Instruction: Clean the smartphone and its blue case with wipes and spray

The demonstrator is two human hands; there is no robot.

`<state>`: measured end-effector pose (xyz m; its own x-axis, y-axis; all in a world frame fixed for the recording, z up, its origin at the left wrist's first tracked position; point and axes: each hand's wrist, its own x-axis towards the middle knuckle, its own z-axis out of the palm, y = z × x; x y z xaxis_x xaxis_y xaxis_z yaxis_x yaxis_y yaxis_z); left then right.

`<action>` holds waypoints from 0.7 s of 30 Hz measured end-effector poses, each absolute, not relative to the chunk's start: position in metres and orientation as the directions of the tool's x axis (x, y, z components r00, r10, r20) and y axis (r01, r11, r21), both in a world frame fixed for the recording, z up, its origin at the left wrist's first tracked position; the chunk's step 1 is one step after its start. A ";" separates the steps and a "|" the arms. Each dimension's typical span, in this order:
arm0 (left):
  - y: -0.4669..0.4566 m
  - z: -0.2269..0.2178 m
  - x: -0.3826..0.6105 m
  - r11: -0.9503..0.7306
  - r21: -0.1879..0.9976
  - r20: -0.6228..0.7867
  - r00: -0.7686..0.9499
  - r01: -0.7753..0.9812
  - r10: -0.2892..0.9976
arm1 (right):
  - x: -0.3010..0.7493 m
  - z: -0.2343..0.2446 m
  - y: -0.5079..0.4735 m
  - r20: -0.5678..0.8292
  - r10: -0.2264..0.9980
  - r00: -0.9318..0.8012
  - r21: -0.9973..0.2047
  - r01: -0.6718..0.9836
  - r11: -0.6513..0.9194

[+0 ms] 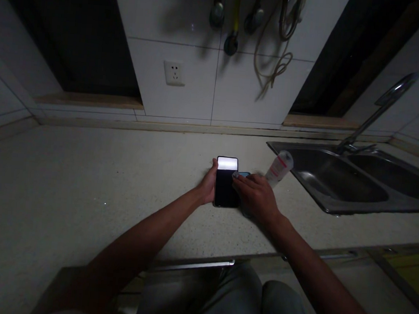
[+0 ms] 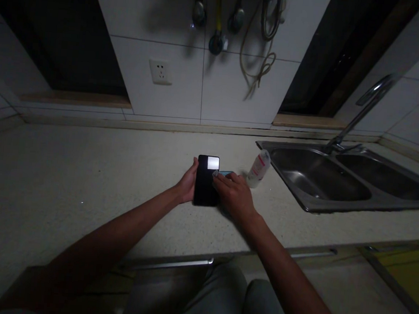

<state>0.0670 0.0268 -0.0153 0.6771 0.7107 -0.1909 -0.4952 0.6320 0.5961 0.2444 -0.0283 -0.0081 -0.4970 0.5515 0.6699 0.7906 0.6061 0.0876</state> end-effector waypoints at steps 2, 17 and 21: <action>0.025 -0.014 0.067 0.637 0.593 -0.176 0.693 -0.492 0.699 | 0.241 -0.009 -0.030 0.690 0.517 -0.507 0.076 0.761 0.644; 0.020 -0.005 0.067 0.653 0.583 -0.195 0.697 -0.484 0.690 | 0.237 -0.016 -0.051 0.693 0.532 -0.487 0.099 0.794 0.599; 0.021 -0.006 0.068 0.648 0.575 -0.194 0.686 -0.499 0.701 | 0.235 -0.016 -0.046 0.683 0.568 -0.460 0.088 0.823 0.561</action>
